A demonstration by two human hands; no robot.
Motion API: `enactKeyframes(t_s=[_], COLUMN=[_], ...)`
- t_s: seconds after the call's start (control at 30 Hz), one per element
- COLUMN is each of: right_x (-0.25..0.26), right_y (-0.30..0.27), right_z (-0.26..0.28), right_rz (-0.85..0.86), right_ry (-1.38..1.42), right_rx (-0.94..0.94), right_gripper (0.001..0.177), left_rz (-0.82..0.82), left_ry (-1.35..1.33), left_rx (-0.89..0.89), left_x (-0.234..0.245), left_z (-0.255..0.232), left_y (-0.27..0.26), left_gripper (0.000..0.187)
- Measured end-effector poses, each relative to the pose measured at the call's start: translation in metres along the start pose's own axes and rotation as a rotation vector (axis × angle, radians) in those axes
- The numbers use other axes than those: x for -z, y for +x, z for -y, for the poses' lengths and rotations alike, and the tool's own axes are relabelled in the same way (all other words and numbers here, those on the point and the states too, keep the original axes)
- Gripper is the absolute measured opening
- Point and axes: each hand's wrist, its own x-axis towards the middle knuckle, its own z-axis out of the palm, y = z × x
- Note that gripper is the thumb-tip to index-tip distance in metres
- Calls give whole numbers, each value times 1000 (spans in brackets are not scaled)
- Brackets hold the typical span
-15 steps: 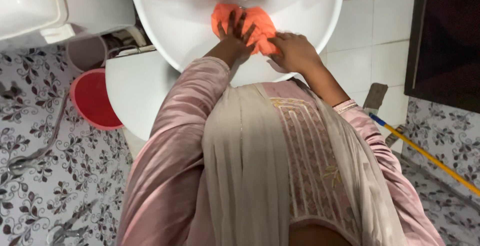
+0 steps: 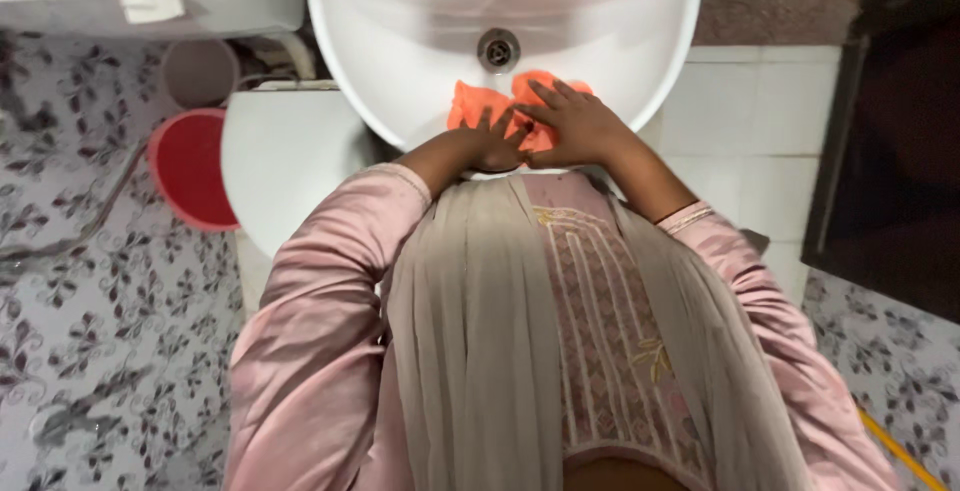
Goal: The person scrubs the inside of a white bathroom sink with an orange cloth, repeatedly rinsing and wringing the cloth under running water. They wipe the basin, faucet, and drain area, then rinse the cloth again before continuing to wipe the sink surfaces.
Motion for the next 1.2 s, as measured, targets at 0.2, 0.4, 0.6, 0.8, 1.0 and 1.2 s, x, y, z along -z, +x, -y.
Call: enactKeyframes(t_s=[0.2, 0.4, 0.6, 0.8, 1.0, 1.2], right_x=[-15, -50, -69, -74, -64, -54], right_y=[11, 36, 56, 59, 63, 72], right_z=[-26, -55, -76, -87, -86, -84], right_rz=[552, 652, 471, 226, 171, 146], right_ry=[184, -40, -192, -300, -355, -392], right_rx=[2, -1, -107, -187, -351, -452], right_gripper=[91, 92, 87, 78, 74, 72], left_rz=[-42, -14, -92, -117, -294, -397], left_ry=[-111, -162, -105, 1, 117, 195], left_rx=[37, 203, 261, 189, 20, -34], left_x=[-21, -10, 6, 26, 22, 27], left_z=[2, -18, -20, 0, 26, 31], left_y=[-32, -28, 12, 48, 97, 100], left_gripper=[70, 72, 74, 79, 80, 79])
